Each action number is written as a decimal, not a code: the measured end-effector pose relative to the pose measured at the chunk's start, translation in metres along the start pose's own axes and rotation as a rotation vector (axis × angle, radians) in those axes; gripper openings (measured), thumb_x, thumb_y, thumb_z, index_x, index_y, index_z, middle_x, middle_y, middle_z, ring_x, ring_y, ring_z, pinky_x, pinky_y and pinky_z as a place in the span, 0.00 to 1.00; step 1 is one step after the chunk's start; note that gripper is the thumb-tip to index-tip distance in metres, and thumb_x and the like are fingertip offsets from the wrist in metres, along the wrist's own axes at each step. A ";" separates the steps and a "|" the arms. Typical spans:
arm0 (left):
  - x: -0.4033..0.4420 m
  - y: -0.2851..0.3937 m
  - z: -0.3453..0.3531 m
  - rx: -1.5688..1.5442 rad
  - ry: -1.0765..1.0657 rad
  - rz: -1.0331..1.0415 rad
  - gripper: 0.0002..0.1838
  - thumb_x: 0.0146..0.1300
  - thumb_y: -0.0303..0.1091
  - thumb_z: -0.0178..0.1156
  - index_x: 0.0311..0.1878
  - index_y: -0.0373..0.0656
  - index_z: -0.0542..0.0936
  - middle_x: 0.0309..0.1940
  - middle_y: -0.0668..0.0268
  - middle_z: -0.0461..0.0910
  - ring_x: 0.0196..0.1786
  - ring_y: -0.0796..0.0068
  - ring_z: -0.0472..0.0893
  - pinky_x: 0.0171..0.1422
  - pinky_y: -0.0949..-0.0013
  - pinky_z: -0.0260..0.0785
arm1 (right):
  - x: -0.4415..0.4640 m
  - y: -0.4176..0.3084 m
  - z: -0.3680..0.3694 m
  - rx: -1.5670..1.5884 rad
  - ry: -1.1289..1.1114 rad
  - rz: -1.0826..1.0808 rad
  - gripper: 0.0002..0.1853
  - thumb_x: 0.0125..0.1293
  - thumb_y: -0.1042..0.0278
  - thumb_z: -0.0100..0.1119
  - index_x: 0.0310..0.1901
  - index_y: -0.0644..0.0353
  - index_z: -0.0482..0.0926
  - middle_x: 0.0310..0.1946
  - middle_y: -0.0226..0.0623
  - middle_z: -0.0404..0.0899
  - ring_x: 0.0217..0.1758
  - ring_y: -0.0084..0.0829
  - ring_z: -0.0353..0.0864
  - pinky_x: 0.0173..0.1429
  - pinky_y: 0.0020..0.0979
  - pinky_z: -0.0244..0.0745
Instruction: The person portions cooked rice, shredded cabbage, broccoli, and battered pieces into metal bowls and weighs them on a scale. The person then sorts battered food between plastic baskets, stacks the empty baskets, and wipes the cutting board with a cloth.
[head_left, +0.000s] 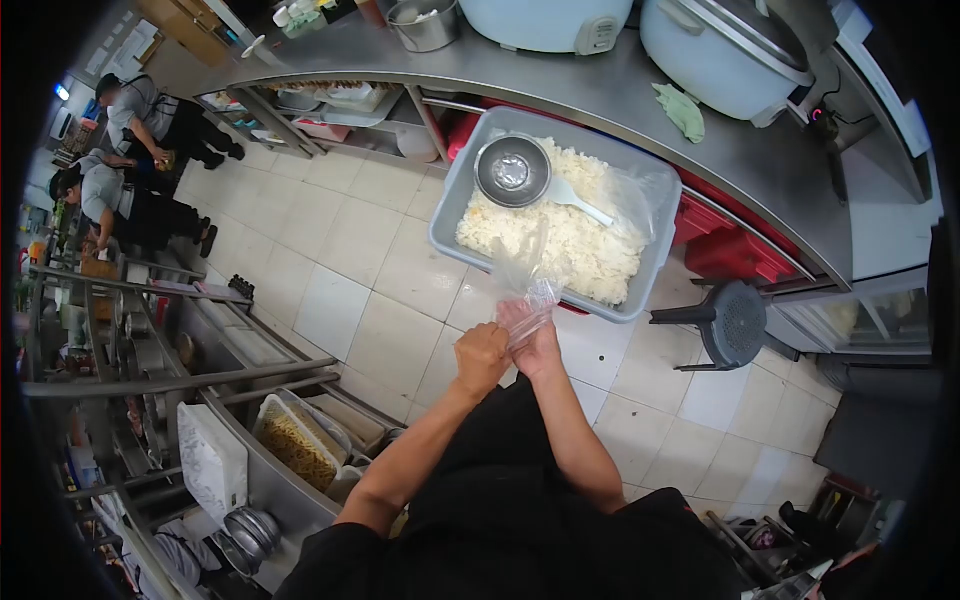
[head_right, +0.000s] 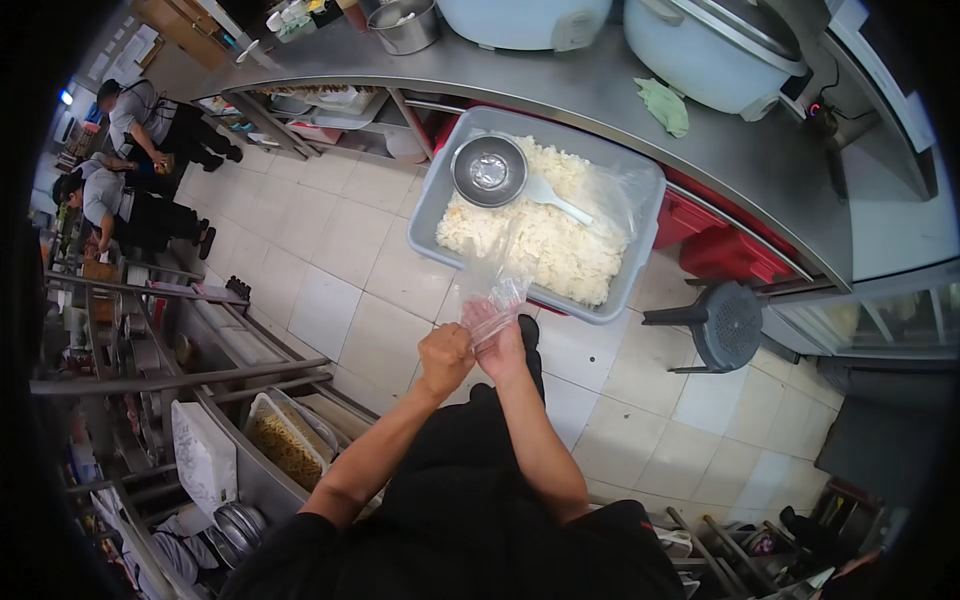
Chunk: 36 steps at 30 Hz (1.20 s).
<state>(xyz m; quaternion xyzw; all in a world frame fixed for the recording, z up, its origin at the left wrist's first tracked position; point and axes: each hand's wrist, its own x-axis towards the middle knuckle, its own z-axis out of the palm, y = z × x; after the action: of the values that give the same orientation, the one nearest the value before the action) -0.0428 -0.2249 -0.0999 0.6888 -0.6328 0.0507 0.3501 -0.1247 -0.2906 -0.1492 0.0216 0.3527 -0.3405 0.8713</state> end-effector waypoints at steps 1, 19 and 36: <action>0.000 0.000 0.000 -0.010 0.002 -0.002 0.13 0.29 0.19 0.58 0.17 0.44 0.64 0.16 0.64 0.65 0.19 0.63 0.70 0.21 0.64 0.61 | -0.006 0.001 0.003 0.047 -0.061 -0.001 0.35 0.63 0.35 0.43 0.51 0.66 0.69 0.49 0.40 0.74 0.55 0.38 0.73 0.61 0.36 0.68; 0.009 0.017 0.038 -0.395 -0.381 -0.149 0.06 0.40 0.20 0.52 0.17 0.41 0.66 0.16 0.56 0.71 0.19 0.55 0.74 0.23 0.58 0.66 | 0.055 -0.037 -0.004 -0.415 0.088 -0.332 0.40 0.61 0.28 0.37 0.70 0.42 0.50 0.69 0.37 0.50 0.70 0.44 0.52 0.66 0.48 0.50; 0.098 -0.082 0.085 -0.768 -0.493 -1.030 0.13 0.59 0.38 0.58 0.38 0.39 0.71 0.29 0.63 0.75 0.30 0.72 0.79 0.32 0.68 0.73 | 0.120 -0.162 -0.028 -1.764 1.050 -0.070 0.58 0.36 0.34 0.67 0.70 0.41 0.48 0.71 0.49 0.32 0.71 0.49 0.48 0.69 0.45 0.54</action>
<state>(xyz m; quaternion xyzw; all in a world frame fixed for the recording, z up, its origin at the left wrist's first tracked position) 0.0191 -0.3570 -0.1481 0.7204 -0.2588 -0.5083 0.3946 -0.1775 -0.4765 -0.2125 -0.4906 0.8144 0.0669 0.3025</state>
